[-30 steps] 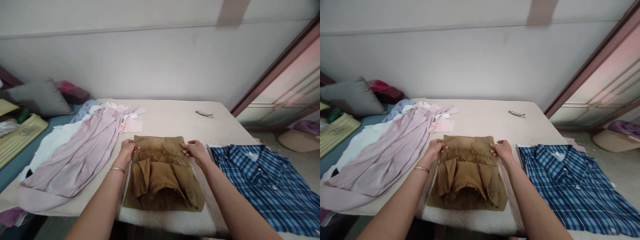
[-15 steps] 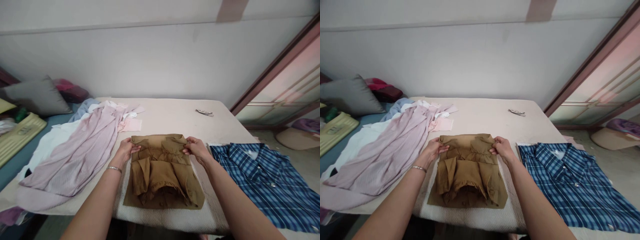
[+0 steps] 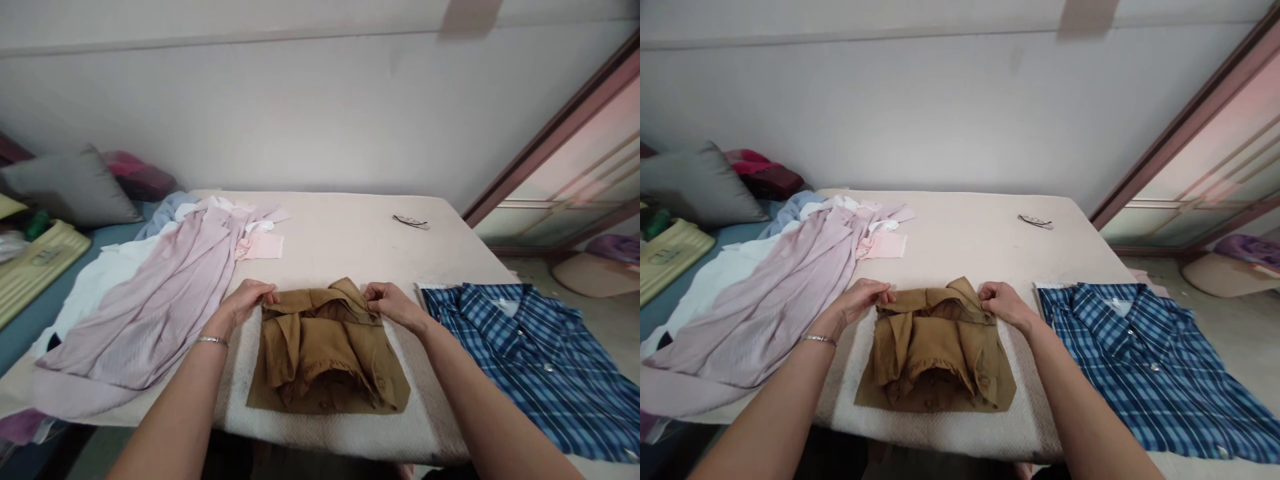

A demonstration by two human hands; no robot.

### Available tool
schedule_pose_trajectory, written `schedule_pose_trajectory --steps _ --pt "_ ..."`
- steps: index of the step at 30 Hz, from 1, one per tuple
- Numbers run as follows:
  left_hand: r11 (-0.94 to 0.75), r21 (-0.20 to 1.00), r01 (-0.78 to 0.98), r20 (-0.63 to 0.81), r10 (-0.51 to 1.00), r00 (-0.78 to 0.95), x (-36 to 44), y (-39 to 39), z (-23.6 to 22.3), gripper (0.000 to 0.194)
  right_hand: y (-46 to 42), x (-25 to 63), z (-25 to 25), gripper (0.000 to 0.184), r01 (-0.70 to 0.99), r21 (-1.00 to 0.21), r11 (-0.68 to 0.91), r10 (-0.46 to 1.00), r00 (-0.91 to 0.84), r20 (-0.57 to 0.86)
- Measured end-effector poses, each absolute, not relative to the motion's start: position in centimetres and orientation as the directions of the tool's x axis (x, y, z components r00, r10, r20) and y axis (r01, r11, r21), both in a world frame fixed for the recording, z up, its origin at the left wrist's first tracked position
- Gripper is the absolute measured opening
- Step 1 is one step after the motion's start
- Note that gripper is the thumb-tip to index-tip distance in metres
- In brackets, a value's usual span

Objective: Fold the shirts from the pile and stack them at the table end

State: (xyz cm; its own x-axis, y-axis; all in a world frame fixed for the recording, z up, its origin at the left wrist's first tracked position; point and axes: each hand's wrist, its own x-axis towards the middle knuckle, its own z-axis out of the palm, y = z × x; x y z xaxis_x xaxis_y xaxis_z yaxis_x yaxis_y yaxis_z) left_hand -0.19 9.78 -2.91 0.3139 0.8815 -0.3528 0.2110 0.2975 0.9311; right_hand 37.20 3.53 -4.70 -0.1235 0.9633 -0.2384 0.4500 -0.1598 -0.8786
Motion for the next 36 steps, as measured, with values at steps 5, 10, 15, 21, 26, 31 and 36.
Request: schedule_pose_trajectory --steps 5,10,15,21,26,31,36 --pt "0.243 0.924 0.295 -0.334 0.888 0.315 -0.2 9.9 -3.4 0.037 2.9 36.9 -3.1 0.016 0.667 -0.745 0.035 0.91 -0.329 -0.253" --pt "-0.075 0.659 0.748 -0.234 0.925 0.299 0.5 9.8 -3.1 0.029 1.9 35.2 -1.6 0.023 0.949 -0.266 0.169 0.946 -0.232 -0.227" --pt "-0.411 0.148 0.9 -0.01 0.909 0.417 2.7 8.1 -2.3 0.008 1.6 32.2 -1.4 0.032 0.976 -0.109 0.187 0.974 -0.199 -0.107" --pt "-0.576 0.131 0.807 -0.034 0.811 0.584 4.0 7.1 -2.5 0.052 1.3 30.4 -2.1 0.032 0.943 -0.131 0.307 0.941 -0.321 -0.107" --pt "-0.664 0.364 0.653 -0.002 0.701 0.713 5.0 6.6 -3.3 0.07 1.0 30.5 -2.2 0.027 0.917 -0.195 0.349 0.909 -0.382 -0.169" --pt "-0.66 0.42 0.623 -0.12 0.641 0.759 6.2 5.3 -3.8 0.069 0.8 31.1 -1.0 0.023 0.858 -0.378 0.349 0.892 -0.428 -0.148" --pt "-0.651 0.39 0.651 -0.203 0.629 0.751 6.5 4.9 -3.4 0.069 -1.4 31.4 2.5 0.021 0.825 -0.488 0.285 0.928 -0.365 -0.075"
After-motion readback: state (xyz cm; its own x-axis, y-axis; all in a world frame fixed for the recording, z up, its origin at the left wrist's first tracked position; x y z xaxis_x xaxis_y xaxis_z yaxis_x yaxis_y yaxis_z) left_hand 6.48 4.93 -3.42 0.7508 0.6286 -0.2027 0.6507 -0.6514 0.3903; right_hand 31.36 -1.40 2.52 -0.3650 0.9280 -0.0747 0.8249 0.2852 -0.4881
